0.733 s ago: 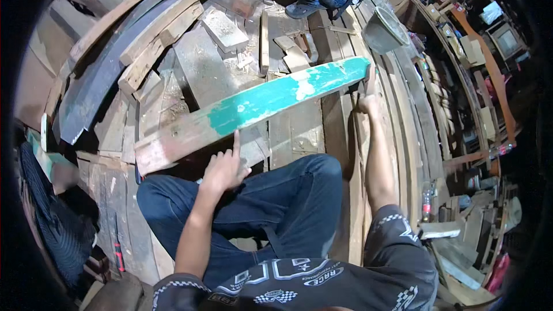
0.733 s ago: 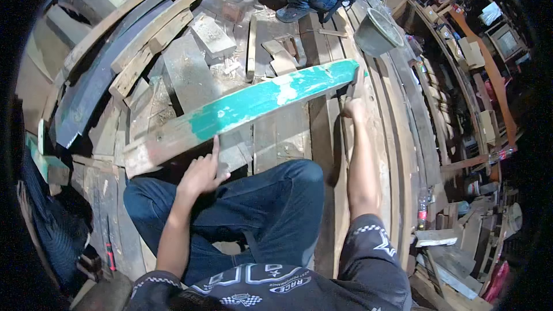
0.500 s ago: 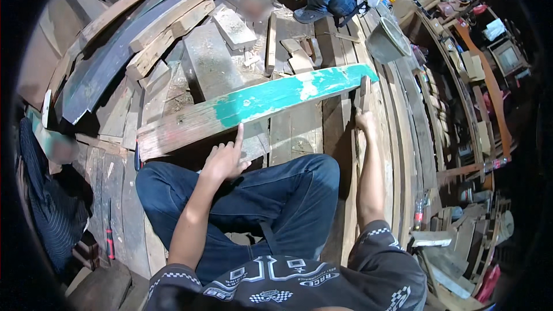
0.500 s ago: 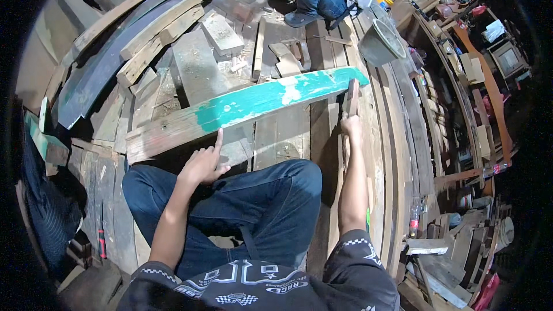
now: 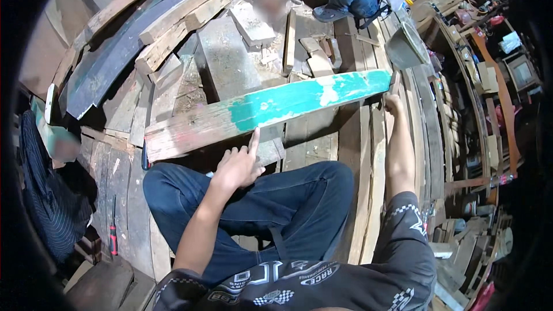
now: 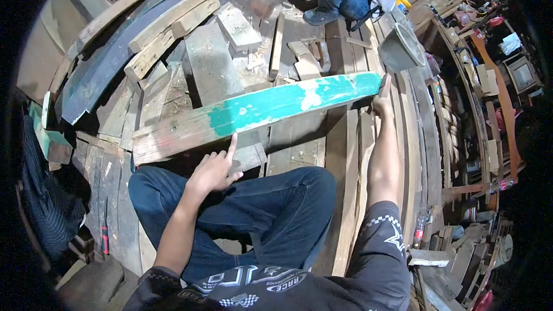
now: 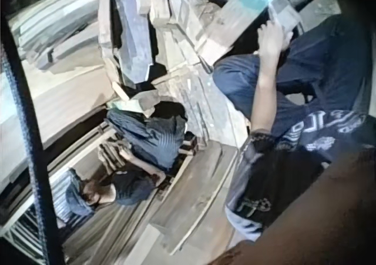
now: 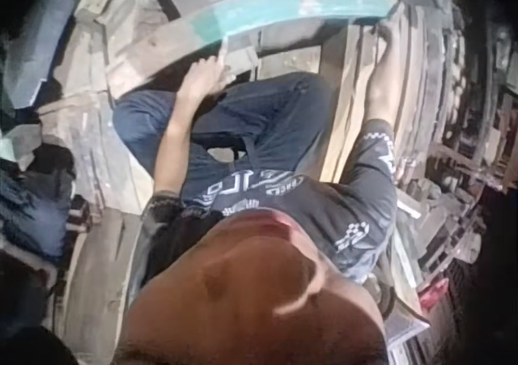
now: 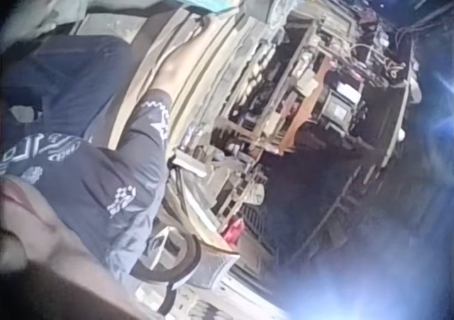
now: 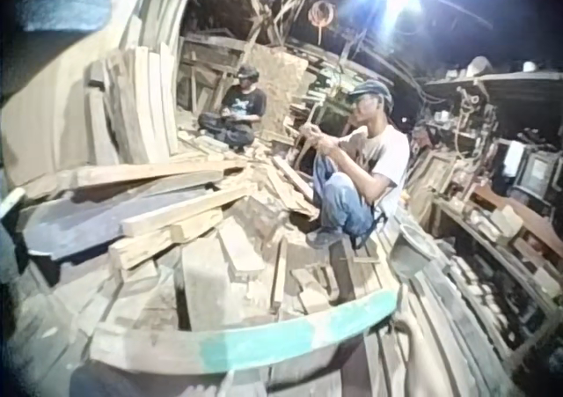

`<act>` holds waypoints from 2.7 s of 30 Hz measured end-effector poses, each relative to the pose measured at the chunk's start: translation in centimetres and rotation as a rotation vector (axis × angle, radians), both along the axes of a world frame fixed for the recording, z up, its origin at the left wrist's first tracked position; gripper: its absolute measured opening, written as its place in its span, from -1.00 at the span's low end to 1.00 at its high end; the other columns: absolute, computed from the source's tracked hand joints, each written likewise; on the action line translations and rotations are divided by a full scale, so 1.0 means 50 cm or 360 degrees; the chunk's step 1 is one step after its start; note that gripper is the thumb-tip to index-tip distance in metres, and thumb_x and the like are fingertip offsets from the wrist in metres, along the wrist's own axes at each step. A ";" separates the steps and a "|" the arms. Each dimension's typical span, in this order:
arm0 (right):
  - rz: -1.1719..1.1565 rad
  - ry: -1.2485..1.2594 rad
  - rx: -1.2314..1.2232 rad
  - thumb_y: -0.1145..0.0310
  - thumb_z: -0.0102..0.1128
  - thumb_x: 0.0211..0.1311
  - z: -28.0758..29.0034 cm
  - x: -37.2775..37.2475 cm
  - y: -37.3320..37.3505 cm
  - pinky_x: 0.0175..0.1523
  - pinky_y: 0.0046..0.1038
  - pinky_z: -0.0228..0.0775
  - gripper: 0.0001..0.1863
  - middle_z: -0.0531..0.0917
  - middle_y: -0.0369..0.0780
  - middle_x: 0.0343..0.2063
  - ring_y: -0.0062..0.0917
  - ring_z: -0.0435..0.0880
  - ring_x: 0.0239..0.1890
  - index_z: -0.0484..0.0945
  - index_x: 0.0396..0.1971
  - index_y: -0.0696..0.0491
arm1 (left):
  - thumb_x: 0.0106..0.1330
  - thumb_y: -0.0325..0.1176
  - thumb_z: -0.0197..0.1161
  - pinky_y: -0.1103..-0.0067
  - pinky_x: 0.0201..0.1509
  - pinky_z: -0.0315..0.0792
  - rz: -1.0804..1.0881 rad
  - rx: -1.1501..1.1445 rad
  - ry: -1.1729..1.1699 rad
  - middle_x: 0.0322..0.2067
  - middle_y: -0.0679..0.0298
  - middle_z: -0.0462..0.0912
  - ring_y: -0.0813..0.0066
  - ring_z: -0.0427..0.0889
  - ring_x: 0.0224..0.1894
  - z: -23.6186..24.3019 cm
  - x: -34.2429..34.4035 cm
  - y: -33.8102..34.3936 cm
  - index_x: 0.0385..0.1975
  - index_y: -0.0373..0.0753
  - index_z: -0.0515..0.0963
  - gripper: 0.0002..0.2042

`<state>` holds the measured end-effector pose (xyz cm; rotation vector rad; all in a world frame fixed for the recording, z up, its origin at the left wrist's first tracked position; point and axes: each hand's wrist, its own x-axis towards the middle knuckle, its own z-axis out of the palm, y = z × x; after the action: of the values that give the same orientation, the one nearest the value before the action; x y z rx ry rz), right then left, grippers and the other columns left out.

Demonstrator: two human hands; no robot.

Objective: Chiseling and sanding a wooden board in a workshop.

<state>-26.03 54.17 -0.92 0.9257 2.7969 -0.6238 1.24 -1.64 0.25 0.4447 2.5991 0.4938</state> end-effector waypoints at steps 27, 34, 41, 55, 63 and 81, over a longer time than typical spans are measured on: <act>0.1180 0.0237 0.0687 -0.07 0.03 0.35 -0.064 0.310 -0.250 -0.48 -0.25 0.48 -0.42 0.65 -0.01 -0.48 -0.32 0.68 -0.54 0.52 -0.11 0.26 | 0.30 0.10 0.15 0.16 0.30 0.30 0.0118 -0.0004 -0.0121 0.18 -0.03 0.46 -0.03 0.42 0.24 0.006 0.014 -0.017 0.39 -0.24 0.18 -0.25; 0.0770 -0.0011 0.0252 -0.09 0.07 0.32 0.129 0.312 -0.282 -0.40 -0.20 0.49 -0.38 0.66 0.04 -0.50 -0.17 0.70 -0.48 0.47 -0.06 0.27 | 0.32 0.11 0.12 0.16 0.27 0.33 0.0085 0.0084 0.0011 0.13 -0.07 0.50 -0.07 0.45 0.21 0.010 0.003 -0.010 0.38 -0.27 0.19 -0.25; 0.0752 -0.0302 -0.0052 -0.14 0.09 0.30 0.155 0.375 -0.404 -0.02 -0.10 0.47 -0.39 0.67 0.15 -0.25 0.04 0.66 -0.10 0.54 -0.08 0.20 | 0.32 0.08 0.14 0.15 0.27 0.32 0.0169 -0.0004 -0.0056 0.13 -0.09 0.49 -0.09 0.45 0.19 -0.012 0.004 -0.036 0.36 -0.29 0.19 -0.27; 0.1085 0.0108 0.0055 -0.05 0.10 0.31 0.086 0.412 -0.448 -0.12 -0.16 0.50 -0.44 0.67 0.13 -0.39 -0.01 0.69 -0.25 0.54 -0.14 0.26 | 0.29 0.13 0.16 0.20 0.30 0.29 0.0136 0.0017 -0.0047 0.13 -0.09 0.48 -0.05 0.45 0.20 -0.041 -0.006 -0.011 0.26 -0.24 0.38 -0.33; 0.0960 0.0055 0.0338 -0.16 0.07 0.27 0.089 0.429 -0.489 0.04 -0.02 0.44 -0.38 0.64 0.21 -0.22 0.10 0.62 -0.07 0.52 -0.16 0.21 | 0.30 0.11 0.16 0.19 0.29 0.30 0.0104 0.0025 -0.0049 0.15 -0.09 0.47 -0.07 0.44 0.21 -0.039 -0.013 -0.006 0.31 -0.28 0.30 -0.29; 0.0891 0.0330 0.0180 0.28 0.31 0.01 0.093 0.452 -0.556 0.00 -0.06 0.48 -0.32 0.62 0.26 -0.26 0.12 0.62 -0.11 0.33 0.08 0.37 | 0.29 0.09 0.17 0.17 0.23 0.34 0.0158 0.0082 0.0089 0.07 -0.12 0.51 -0.12 0.49 0.13 -0.027 -0.007 -0.007 0.26 -0.28 0.35 -0.33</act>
<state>-3.41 26.37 3.74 0.0619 3.0868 -0.4971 0.88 -2.01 -1.12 0.3525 2.6771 0.5906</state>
